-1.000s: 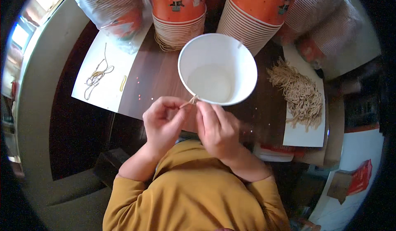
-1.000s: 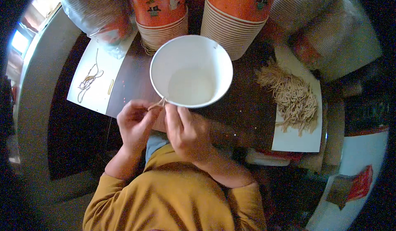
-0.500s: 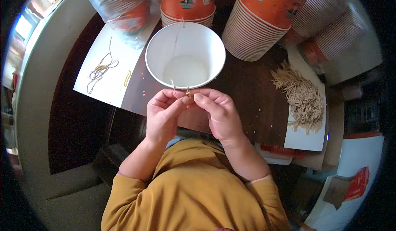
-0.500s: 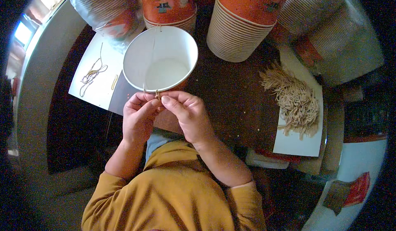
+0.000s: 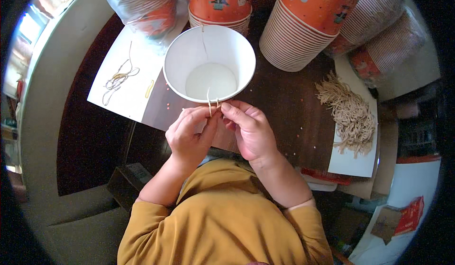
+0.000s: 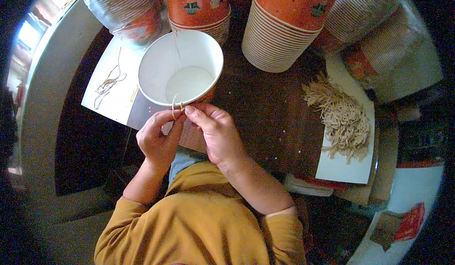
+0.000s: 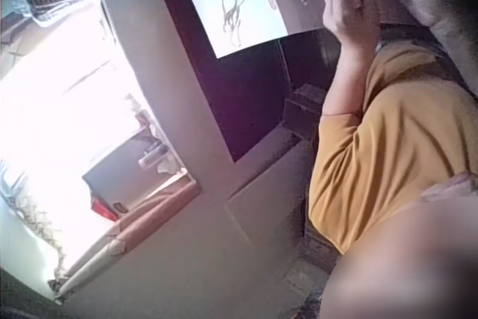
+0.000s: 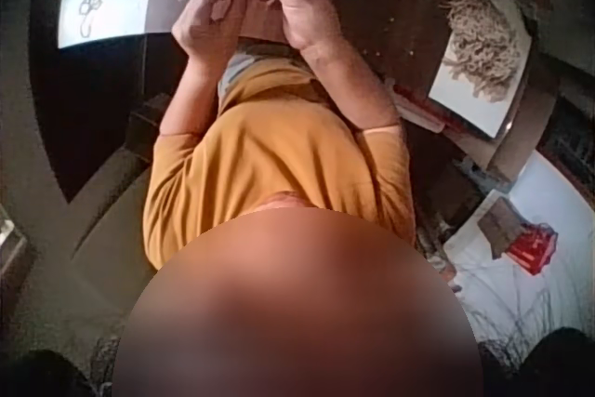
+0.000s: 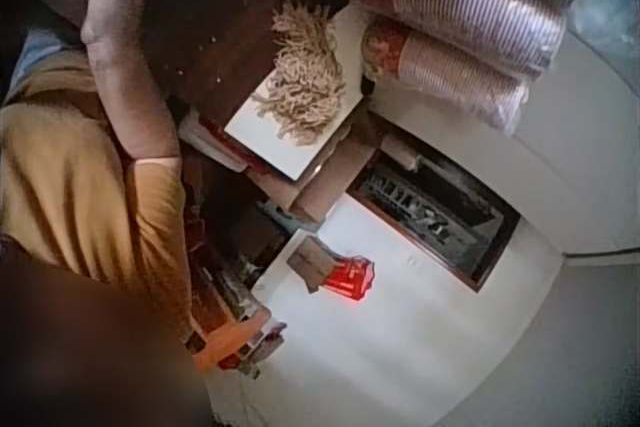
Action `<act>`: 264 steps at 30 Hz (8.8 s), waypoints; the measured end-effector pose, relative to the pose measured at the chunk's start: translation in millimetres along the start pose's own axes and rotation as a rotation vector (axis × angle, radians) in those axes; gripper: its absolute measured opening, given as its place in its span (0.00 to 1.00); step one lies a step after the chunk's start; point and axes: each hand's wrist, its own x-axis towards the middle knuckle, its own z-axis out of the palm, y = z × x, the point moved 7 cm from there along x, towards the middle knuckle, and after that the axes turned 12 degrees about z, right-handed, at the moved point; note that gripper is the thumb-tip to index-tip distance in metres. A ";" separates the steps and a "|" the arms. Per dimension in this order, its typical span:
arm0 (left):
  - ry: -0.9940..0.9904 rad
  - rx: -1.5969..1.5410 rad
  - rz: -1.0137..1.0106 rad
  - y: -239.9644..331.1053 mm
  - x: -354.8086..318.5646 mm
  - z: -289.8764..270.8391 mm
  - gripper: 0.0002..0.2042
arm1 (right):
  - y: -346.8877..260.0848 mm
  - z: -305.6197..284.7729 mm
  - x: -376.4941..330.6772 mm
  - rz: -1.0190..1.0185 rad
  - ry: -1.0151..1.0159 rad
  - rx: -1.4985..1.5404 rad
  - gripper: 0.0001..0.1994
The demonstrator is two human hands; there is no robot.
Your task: The recorder is tying thin strings to small paper cups on a workbench.
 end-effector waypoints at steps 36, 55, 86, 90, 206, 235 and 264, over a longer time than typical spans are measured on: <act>0.024 -0.195 -0.282 -30.0 -12.9 -7.6 0.04 | -5.7 0.6 3.0 0.111 -0.062 -0.058 0.10; 0.025 -0.313 -0.373 -31.9 -19.4 -1.6 0.02 | 2.4 -5.0 7.2 0.058 -0.091 -0.025 0.07; 0.098 -0.833 -0.587 -38.1 -21.2 6.8 0.06 | -12.0 -21.6 1.0 -0.022 0.032 -0.341 0.06; 0.100 -0.848 -0.575 -34.0 -18.2 9.2 0.05 | -17.6 -21.4 -0.1 -0.071 0.033 -0.347 0.04; 0.011 -0.743 -0.146 -14.7 -1.2 -11.1 0.07 | -75.1 58.6 -72.3 -0.914 -0.068 -1.768 0.09; -0.051 -0.107 -0.116 -15.0 -17.8 17.5 0.16 | -54.1 46.5 -53.8 -1.227 0.143 -1.748 0.09; -0.082 -1.426 -0.503 -16.5 -5.2 15.6 0.08 | -116.0 83.3 -49.1 -0.480 -0.355 -1.696 0.05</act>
